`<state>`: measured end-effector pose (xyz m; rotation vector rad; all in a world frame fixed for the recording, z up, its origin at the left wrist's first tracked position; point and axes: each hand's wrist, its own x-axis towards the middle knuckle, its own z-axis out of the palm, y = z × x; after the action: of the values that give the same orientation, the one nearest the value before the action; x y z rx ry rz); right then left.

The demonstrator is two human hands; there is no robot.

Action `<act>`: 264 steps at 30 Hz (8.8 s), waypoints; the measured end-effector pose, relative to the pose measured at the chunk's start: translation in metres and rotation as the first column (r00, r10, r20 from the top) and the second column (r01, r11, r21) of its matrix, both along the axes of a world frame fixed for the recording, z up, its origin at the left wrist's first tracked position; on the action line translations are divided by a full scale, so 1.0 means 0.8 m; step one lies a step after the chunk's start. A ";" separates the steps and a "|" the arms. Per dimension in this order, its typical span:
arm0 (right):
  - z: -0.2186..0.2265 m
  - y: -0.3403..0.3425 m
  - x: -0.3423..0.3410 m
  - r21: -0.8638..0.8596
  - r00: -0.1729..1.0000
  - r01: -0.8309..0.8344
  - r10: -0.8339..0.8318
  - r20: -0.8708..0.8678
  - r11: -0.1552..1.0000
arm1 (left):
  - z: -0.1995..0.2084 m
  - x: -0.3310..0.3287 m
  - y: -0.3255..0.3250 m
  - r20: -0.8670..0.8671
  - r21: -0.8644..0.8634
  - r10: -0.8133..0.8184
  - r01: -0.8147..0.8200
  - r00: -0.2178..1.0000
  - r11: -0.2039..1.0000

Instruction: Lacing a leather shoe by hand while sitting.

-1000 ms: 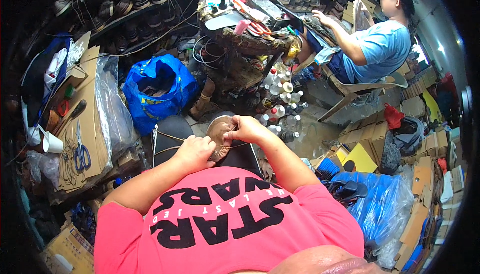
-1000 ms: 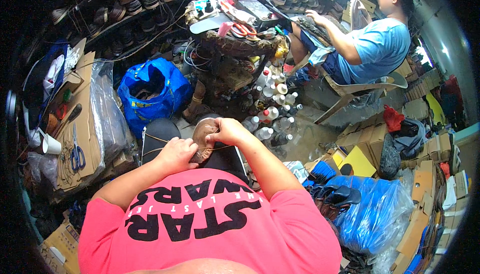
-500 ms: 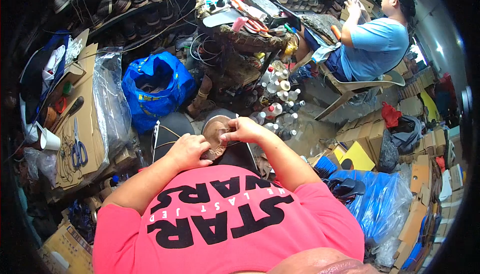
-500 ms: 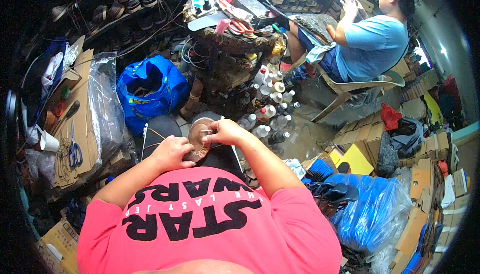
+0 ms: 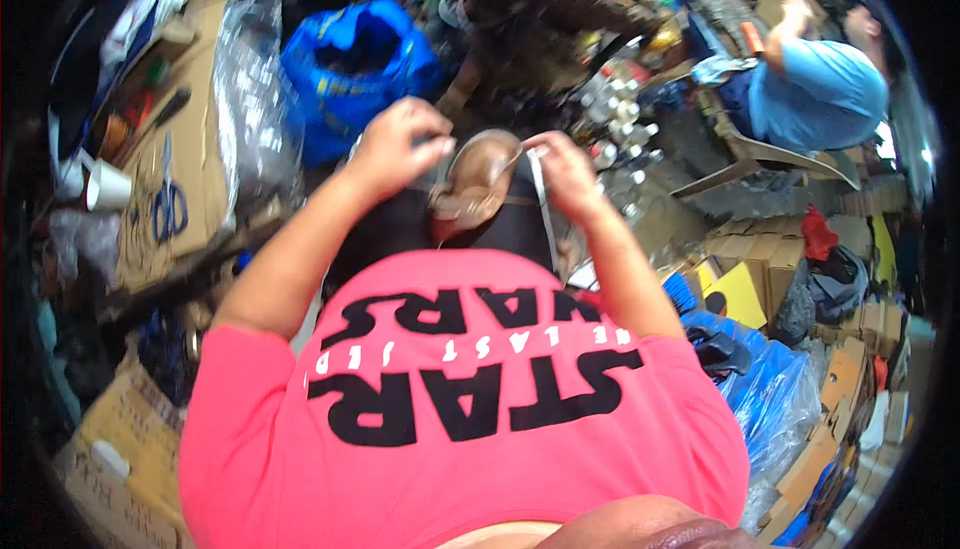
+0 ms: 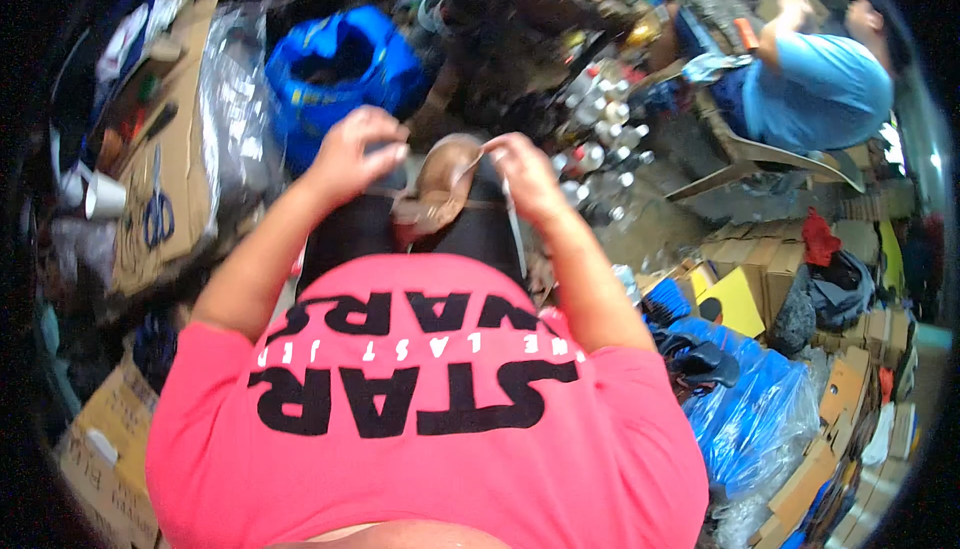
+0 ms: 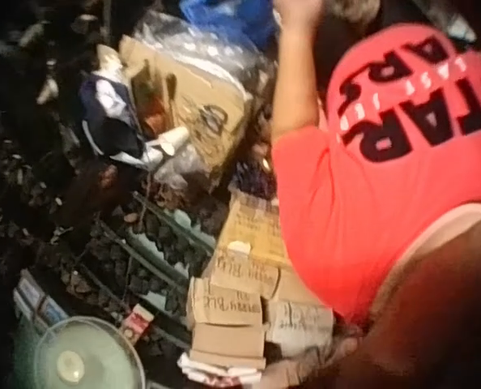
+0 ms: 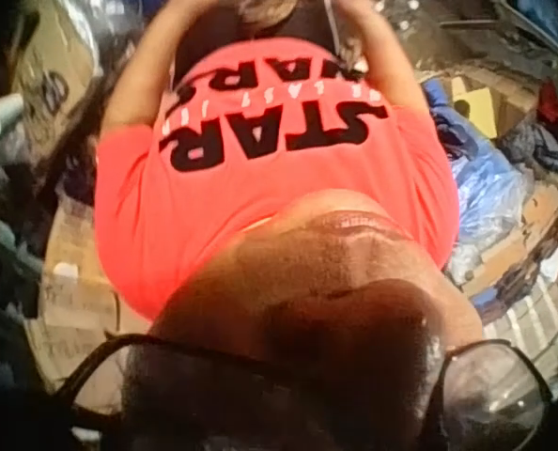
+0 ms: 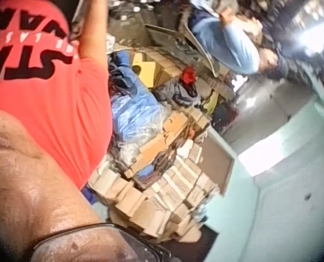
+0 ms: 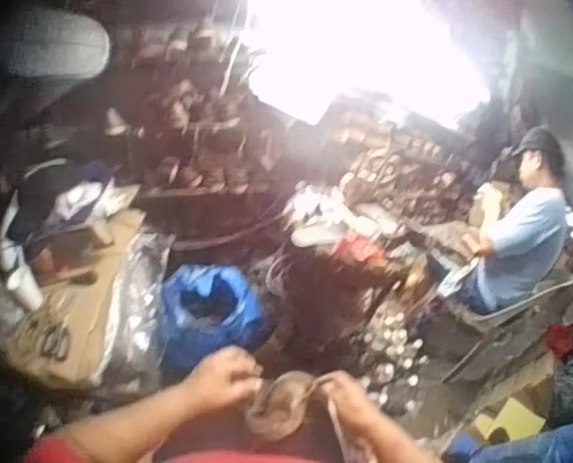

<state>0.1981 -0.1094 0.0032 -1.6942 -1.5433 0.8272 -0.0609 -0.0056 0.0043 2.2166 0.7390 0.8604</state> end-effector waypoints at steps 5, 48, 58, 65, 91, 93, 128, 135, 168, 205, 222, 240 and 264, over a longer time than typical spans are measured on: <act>0.018 -0.035 0.000 0.039 0.994 -0.052 0.048 0.095 0.998 | -0.023 0.040 0.012 -0.096 -0.131 -0.229 0.216 0.969 0.968; 0.011 -0.025 0.006 -0.262 0.961 -0.257 0.275 0.036 0.930 | -0.036 0.099 0.042 -0.045 -0.410 -0.798 0.717 0.601 0.564; -0.026 -0.022 0.026 -0.295 0.891 -0.403 0.297 -0.344 0.867 | -0.040 0.093 0.030 -0.171 -0.428 -0.679 0.566 0.714 0.704; -0.034 -0.029 0.022 -0.302 0.904 -0.345 0.228 -0.361 0.889 | -0.040 0.090 0.025 -0.147 -0.448 -0.636 0.523 0.757 0.725; 0.002 -0.072 -0.055 0.065 0.830 -0.207 0.140 0.539 0.976 | -0.013 -0.010 -0.040 -0.170 -0.138 -0.107 0.084 0.980 0.987; 0.001 -0.069 -0.049 0.015 0.878 -0.169 0.143 0.456 0.986 | -0.026 -0.002 -0.049 -0.223 -0.059 -0.114 0.103 0.968 0.993; -0.024 -0.025 0.006 -0.270 0.957 -0.255 0.202 -0.209 0.928 | -0.053 0.046 -0.022 -0.215 -0.247 -0.274 0.219 0.938 0.944; -0.015 -0.029 -0.002 -0.298 0.966 -0.235 0.188 -0.178 0.925 | -0.037 0.041 -0.024 -0.243 -0.120 -0.340 0.319 0.909 0.940; -0.035 -0.046 0.007 -0.256 0.874 -0.063 -0.071 -0.482 0.965 | -0.022 0.043 -0.015 -0.342 -0.126 -0.386 0.365 0.857 0.922; 0.030 -0.067 0.046 -0.214 0.903 -0.087 0.168 0.397 0.973 | 0.009 0.010 -0.023 -0.443 -0.146 -0.414 0.391 0.795 0.909; 0.048 -0.034 -0.040 -0.104 0.566 -0.292 0.259 0.783 0.951 | -0.011 0.052 -0.037 -0.511 -0.090 -0.379 0.391 0.772 0.916; 0.031 -0.033 -0.031 -0.102 0.667 -0.319 0.299 0.683 0.942 | 0.000 0.033 -0.031 -0.427 -0.065 -0.414 0.429 0.804 0.901; -0.003 -0.065 0.102 -0.145 0.577 0.274 -0.283 -0.766 0.951 | 0.051 -0.087 0.029 0.142 -0.667 0.122 0.004 0.982 0.745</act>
<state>0.2798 -0.1610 0.0005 -1.2389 -0.6336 1.1867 -0.1305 0.0179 0.0447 1.4589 0.8680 0.6663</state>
